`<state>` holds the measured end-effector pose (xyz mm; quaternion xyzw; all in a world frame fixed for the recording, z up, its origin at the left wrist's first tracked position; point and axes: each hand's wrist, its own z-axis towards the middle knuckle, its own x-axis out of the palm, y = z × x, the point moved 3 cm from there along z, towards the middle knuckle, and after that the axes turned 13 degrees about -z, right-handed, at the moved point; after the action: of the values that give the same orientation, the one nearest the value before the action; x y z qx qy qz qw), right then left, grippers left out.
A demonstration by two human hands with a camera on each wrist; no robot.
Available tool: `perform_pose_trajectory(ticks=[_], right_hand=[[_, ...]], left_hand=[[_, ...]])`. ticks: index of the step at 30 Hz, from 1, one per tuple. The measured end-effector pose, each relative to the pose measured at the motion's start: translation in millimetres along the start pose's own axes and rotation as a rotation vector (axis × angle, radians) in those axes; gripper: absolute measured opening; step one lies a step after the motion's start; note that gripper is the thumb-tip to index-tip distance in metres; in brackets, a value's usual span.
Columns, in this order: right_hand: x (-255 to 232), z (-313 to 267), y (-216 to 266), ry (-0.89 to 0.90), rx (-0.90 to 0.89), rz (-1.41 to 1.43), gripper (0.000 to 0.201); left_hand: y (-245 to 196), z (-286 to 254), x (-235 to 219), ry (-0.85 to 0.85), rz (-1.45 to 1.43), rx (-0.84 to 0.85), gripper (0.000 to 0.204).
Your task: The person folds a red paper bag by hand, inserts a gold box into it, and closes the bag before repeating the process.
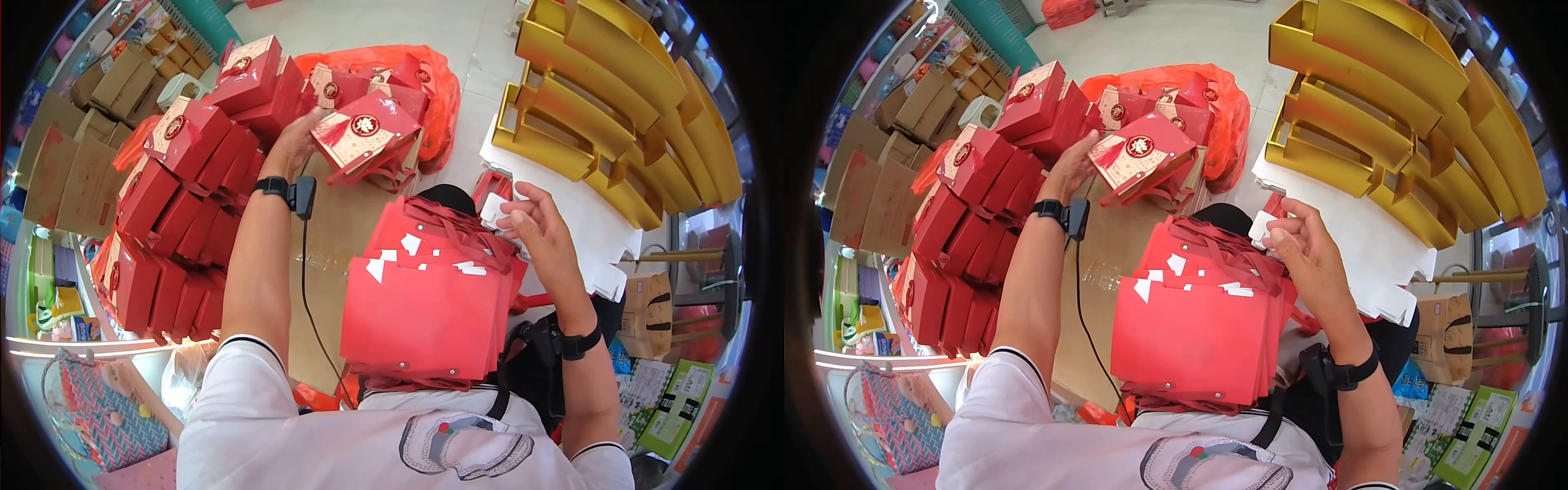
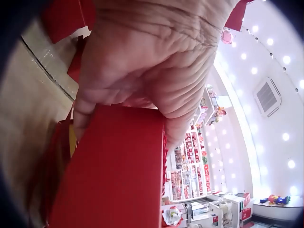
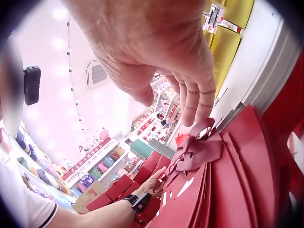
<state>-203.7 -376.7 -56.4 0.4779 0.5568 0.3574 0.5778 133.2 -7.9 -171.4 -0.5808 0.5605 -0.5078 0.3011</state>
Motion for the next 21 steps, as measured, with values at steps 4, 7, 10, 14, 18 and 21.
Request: perform_pose_trajectory(ticks=[4, 7, 10, 14, 18, 21], right_hand=[[-3, -4, 4, 0.001, 0.021, 0.01, 0.049], [-6, -7, -2, -0.005, 0.021, 0.04, 0.048], [-7, -8, -1, 0.017, 0.033, 0.028, 0.048], [-3, -8, -2, 0.044, 0.044, 0.015, 0.048], [-6, -10, -3, 0.036, 0.038, 0.018, 0.048], [-4, -12, -4, 0.036, 0.04, 0.024, 0.046]], left_hand=[[33, 28, -34, -0.191, 0.183, -0.006, 0.067], [62, 1, -31, -0.197, 0.088, -0.052, 0.069], [60, -66, 21, -0.111, -0.131, -0.19, 0.065], [75, -60, 12, -0.057, -0.143, -0.12, 0.059], [40, -55, 8, -0.103, 0.042, -0.029, 0.05], [20, -40, 15, -0.071, 0.117, 0.033, 0.052]])
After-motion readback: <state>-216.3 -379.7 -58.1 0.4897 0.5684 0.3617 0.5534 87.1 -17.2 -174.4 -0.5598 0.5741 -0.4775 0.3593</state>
